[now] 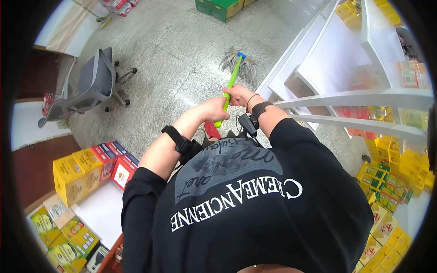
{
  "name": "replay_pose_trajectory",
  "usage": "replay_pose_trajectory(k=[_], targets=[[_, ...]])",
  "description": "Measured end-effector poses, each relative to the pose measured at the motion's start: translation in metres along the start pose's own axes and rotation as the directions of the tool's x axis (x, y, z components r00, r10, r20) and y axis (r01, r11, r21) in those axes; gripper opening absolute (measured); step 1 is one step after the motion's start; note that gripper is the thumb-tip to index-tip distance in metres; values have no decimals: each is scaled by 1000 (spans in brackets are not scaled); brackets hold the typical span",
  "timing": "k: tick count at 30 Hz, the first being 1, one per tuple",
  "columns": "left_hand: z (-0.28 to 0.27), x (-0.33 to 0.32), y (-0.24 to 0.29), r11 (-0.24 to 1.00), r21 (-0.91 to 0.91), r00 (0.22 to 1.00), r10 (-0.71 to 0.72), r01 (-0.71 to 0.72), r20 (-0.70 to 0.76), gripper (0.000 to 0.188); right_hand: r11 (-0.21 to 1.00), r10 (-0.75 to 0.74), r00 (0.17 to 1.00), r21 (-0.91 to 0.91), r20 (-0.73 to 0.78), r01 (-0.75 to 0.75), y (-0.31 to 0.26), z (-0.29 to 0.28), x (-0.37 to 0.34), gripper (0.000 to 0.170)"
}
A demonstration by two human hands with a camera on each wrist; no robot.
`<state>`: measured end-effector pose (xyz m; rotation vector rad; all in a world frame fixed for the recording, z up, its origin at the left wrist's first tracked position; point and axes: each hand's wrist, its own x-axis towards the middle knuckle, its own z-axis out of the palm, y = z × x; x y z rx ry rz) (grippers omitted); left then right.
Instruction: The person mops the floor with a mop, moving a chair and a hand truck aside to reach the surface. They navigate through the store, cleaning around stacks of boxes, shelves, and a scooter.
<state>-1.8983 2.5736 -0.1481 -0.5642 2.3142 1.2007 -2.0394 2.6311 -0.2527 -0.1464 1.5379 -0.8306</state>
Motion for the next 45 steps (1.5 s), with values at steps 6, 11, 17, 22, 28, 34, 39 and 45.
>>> replay_pose_trajectory(k=[6, 11, 17, 22, 28, 34, 39, 45], targets=[[-41, 46, -2, 995, 81, 995, 49, -56, 86, 45, 982, -43, 995, 180, -86, 58, -27, -16, 26, 19], [-74, 93, -9, 989, 69, 989, 127, -133, 80, 38, 978, 21, 1000, 207, -19, -16, -61, -36, 47, 22], [-120, 133, 18, 982, 114, 980, 130, -147, 149, 41, 967, -30, 993, 250, -111, 58, -98, -72, 74, 23], [-184, 199, 32, 985, 125, 985, 106, -123, 134, 47, 978, -39, 984, 193, -174, 73, -175, -115, 100, 26], [-249, 270, 83, 996, -26, 988, 93, -90, 121, 52, 958, -78, 970, 251, -231, 137, -244, -191, 136, 26], [-275, 310, 118, 984, 78, 969, 140, -159, 205, 45, 949, -130, 956, 247, -264, 198, -269, -228, 137, 24], [-299, 350, 160, 992, 67, 965, 91, -110, 244, 43, 942, -123, 944, 264, -305, 208, -294, -274, 145, 26], [-312, 445, 159, 983, 93, 940, 124, -161, 317, 40, 920, -125, 925, 307, -359, 244, -323, -324, 172, 26]])
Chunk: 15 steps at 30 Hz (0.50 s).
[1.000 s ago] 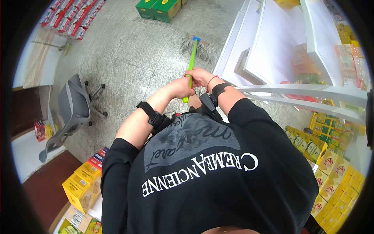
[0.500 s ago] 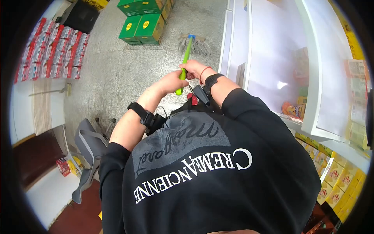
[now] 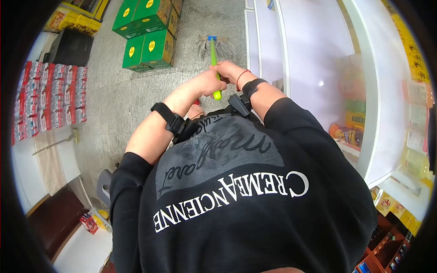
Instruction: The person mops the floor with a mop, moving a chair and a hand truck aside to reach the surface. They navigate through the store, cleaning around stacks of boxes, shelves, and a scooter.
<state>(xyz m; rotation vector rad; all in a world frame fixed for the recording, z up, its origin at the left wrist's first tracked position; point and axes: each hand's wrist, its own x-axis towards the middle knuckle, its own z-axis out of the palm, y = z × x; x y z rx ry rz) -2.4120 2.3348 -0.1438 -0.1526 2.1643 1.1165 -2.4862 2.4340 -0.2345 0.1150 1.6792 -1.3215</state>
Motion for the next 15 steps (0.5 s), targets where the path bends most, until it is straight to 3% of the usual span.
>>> replay_pose_trajectory(k=[4, 6, 9, 11, 13, 15], targets=[[-50, 79, -16, 995, 25, 991, 96, -94, -89, 28, 999, -9, 999, -44, 47, 11, -38, -29, 76, 26], [-88, 125, -26, 998, 53, 999, -45, 44, 10, 40, 1000, 1, 994, -30, 111, 2, -60, -41, 126, 29], [-144, 185, -46, 996, 58, 997, -72, 72, 3, 44, 998, 11, 994, -58, 107, -5, -88, -48, 212, 29], [-169, 237, -84, 997, 68, 999, -42, 42, 7, 51, 996, 62, 991, -70, 119, -54, -103, -49, 266, 27], [-197, 257, -92, 996, 92, 1000, 4, -2, -16, 54, 987, 89, 993, -138, 81, -77, -121, -48, 305, 23], [-220, 279, -99, 994, 108, 1000, 8, -9, 8, 55, 993, 86, 992, -94, 92, -77, -136, -52, 326, 22]])
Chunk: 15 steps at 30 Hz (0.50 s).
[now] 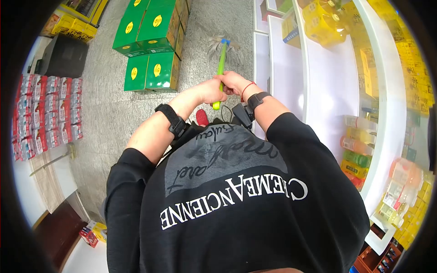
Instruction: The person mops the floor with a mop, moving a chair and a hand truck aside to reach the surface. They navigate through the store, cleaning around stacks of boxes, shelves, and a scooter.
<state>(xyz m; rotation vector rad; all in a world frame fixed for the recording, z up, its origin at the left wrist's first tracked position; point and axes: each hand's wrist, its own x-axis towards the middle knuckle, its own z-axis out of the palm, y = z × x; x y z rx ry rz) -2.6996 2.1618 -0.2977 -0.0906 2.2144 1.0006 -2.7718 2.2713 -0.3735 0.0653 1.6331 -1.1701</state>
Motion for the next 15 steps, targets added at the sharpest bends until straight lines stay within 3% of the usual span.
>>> replay_pose_trajectory(k=[5, 8, 11, 15], targets=[[-38, 62, 10, 998, 55, 995, -21, 16, 97, 58, 985, -23, 999, 170, -40, 30, -15, -41, 54, 19], [-48, 72, 25, 992, 126, 997, -12, 2, 79, 57, 988, -2, 998, 156, -62, 11, -35, -56, 43, 20], [-72, 115, 29, 996, 76, 986, -47, 36, 160, 58, 986, -37, 999, 164, -19, 39, -50, -87, 76, 19], [-118, 174, 40, 998, 65, 989, -14, 4, 145, 57, 981, -60, 998, 185, -22, 63, -89, -135, 127, 17]])
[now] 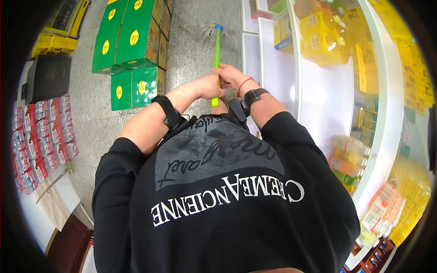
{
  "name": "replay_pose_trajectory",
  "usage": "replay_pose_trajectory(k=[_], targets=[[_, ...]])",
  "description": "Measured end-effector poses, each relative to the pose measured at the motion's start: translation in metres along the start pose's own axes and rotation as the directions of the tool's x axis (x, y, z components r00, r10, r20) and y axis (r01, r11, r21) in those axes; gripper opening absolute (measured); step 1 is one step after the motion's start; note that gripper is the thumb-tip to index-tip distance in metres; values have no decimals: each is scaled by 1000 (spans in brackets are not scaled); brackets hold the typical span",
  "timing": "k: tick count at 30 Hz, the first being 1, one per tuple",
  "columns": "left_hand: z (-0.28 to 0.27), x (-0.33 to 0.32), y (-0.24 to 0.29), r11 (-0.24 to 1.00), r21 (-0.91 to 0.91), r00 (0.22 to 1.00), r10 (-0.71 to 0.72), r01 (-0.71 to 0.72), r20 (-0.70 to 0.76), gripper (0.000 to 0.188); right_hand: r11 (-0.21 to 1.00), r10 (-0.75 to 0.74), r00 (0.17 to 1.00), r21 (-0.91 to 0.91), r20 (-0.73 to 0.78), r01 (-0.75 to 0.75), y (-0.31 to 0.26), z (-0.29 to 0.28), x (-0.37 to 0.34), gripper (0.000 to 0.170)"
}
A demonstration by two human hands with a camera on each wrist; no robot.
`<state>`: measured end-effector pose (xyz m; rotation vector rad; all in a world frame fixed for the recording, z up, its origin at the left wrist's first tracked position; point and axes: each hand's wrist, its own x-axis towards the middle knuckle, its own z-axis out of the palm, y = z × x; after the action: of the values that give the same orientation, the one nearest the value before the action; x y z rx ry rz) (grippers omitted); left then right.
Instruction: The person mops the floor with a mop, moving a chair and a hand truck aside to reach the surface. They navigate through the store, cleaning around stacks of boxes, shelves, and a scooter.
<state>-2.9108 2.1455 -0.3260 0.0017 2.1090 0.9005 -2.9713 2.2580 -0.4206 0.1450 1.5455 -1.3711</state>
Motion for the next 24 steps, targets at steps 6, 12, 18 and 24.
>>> replay_pose_trajectory(k=[6, 12, 18, 24], targets=[[-87, 67, 37, 999, -22, 999, -26, 25, -48, 53, 998, -26, 1000, -49, -1, 26, -79, -65, 52, 20], [-152, 98, 58, 960, -251, 991, -131, 124, -13, 51, 984, 21, 997, -180, 74, -8, -158, -100, 83, 22], [-201, 116, 59, 967, -235, 987, -128, 101, -99, 42, 981, 3, 995, -193, 98, 16, -206, -109, 113, 25], [-269, 144, 46, 968, -205, 985, -164, 148, -61, 53, 991, -46, 996, -123, 81, 56, -259, -115, 165, 29]])
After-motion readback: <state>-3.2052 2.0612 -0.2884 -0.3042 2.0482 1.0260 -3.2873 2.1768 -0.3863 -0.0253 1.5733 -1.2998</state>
